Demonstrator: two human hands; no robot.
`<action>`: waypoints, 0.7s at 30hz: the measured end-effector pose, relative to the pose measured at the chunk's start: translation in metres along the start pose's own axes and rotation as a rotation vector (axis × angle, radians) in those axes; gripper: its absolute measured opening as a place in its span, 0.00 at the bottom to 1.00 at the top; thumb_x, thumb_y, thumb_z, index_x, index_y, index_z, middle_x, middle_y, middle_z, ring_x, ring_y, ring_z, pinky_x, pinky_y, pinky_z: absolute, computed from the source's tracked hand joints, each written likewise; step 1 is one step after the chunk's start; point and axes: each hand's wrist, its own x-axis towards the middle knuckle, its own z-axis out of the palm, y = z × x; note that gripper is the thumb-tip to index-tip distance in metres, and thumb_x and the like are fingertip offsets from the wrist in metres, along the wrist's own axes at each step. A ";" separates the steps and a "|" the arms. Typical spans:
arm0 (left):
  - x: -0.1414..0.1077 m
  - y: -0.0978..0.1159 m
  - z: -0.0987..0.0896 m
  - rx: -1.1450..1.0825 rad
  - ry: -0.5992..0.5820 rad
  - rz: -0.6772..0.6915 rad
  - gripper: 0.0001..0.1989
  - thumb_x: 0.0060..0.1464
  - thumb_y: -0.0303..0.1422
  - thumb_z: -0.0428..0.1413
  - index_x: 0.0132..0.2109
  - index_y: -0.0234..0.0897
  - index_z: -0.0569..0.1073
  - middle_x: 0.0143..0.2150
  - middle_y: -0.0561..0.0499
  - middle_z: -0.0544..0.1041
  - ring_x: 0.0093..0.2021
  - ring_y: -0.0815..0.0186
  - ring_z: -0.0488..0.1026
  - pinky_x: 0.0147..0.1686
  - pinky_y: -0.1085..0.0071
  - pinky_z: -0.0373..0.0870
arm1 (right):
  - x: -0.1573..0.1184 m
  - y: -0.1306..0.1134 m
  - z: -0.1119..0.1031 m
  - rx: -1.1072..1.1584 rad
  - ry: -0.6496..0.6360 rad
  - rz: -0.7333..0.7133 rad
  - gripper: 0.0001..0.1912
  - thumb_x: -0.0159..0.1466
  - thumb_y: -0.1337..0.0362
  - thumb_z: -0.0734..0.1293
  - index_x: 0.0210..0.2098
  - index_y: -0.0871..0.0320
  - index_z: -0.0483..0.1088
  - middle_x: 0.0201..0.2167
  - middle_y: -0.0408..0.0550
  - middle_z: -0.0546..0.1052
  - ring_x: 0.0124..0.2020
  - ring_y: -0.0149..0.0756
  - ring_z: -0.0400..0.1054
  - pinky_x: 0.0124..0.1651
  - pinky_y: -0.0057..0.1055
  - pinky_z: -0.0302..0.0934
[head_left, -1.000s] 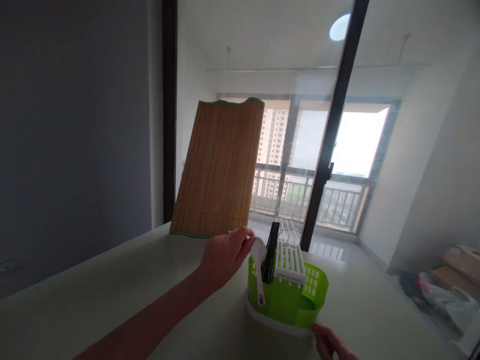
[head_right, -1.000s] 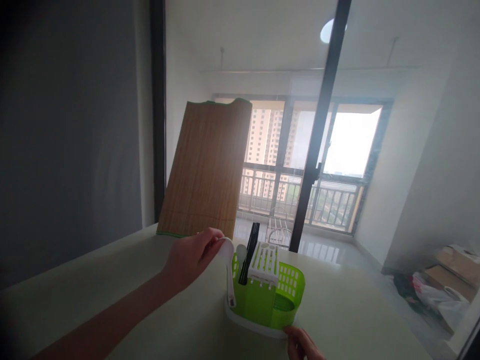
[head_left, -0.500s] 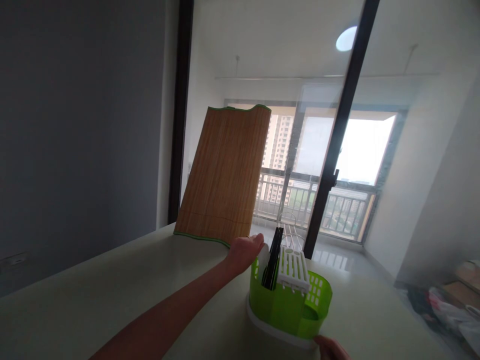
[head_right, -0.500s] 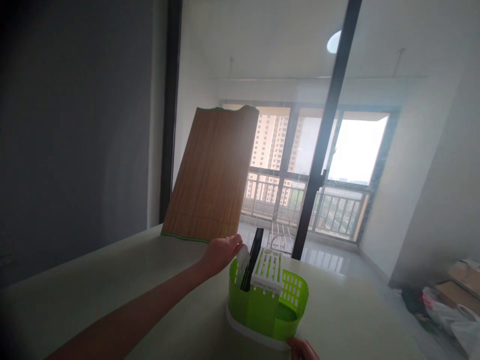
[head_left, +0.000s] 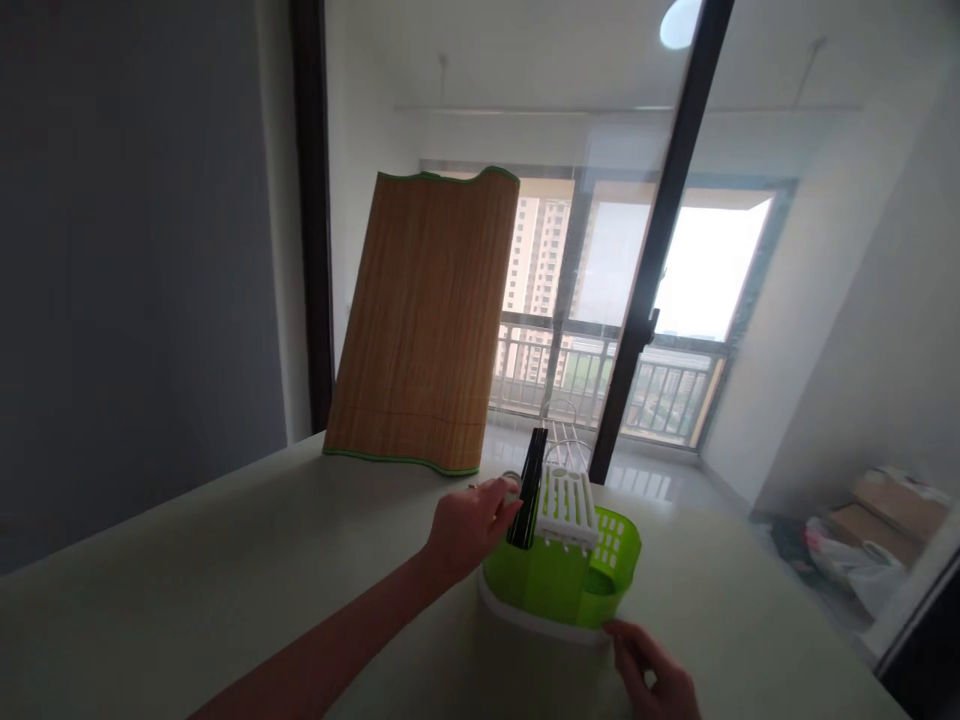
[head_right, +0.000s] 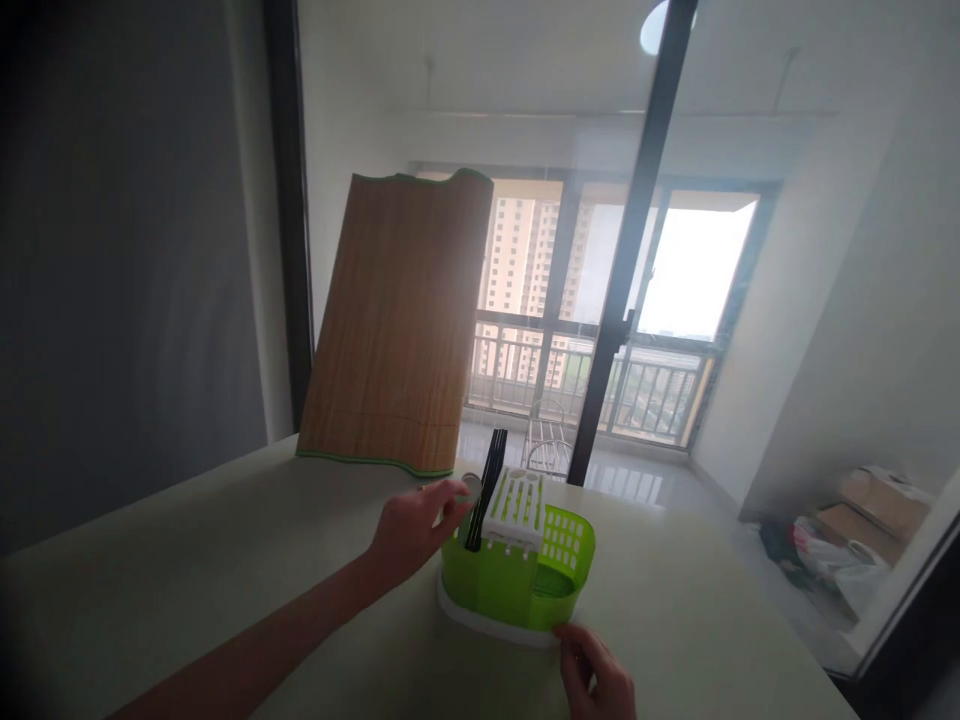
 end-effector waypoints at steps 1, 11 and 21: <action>-0.011 0.012 0.002 -0.077 -0.020 0.028 0.11 0.61 0.38 0.47 0.42 0.40 0.70 0.31 0.55 0.77 0.28 0.70 0.72 0.29 0.75 0.61 | 0.000 -0.001 -0.002 -0.012 -0.041 0.021 0.18 0.58 0.49 0.62 0.35 0.55 0.75 0.27 0.44 0.76 0.27 0.33 0.68 0.32 0.26 0.61; -0.096 0.097 0.107 -0.111 -0.258 0.333 0.10 0.52 0.42 0.55 0.37 0.42 0.73 0.27 0.55 0.77 0.21 0.67 0.71 0.16 0.73 0.54 | -0.002 0.003 -0.006 -0.010 -0.090 0.129 0.23 0.60 0.46 0.59 0.41 0.58 0.70 0.23 0.42 0.71 0.32 0.38 0.68 0.36 0.28 0.61; -0.090 0.123 0.168 -0.003 -0.818 -0.425 0.06 0.45 0.25 0.55 0.26 0.37 0.76 0.19 0.48 0.70 0.22 0.62 0.69 0.20 0.69 0.61 | 0.003 0.020 -0.005 0.021 -0.087 0.119 0.24 0.57 0.45 0.61 0.39 0.57 0.74 0.23 0.44 0.75 0.25 0.34 0.66 0.29 0.27 0.60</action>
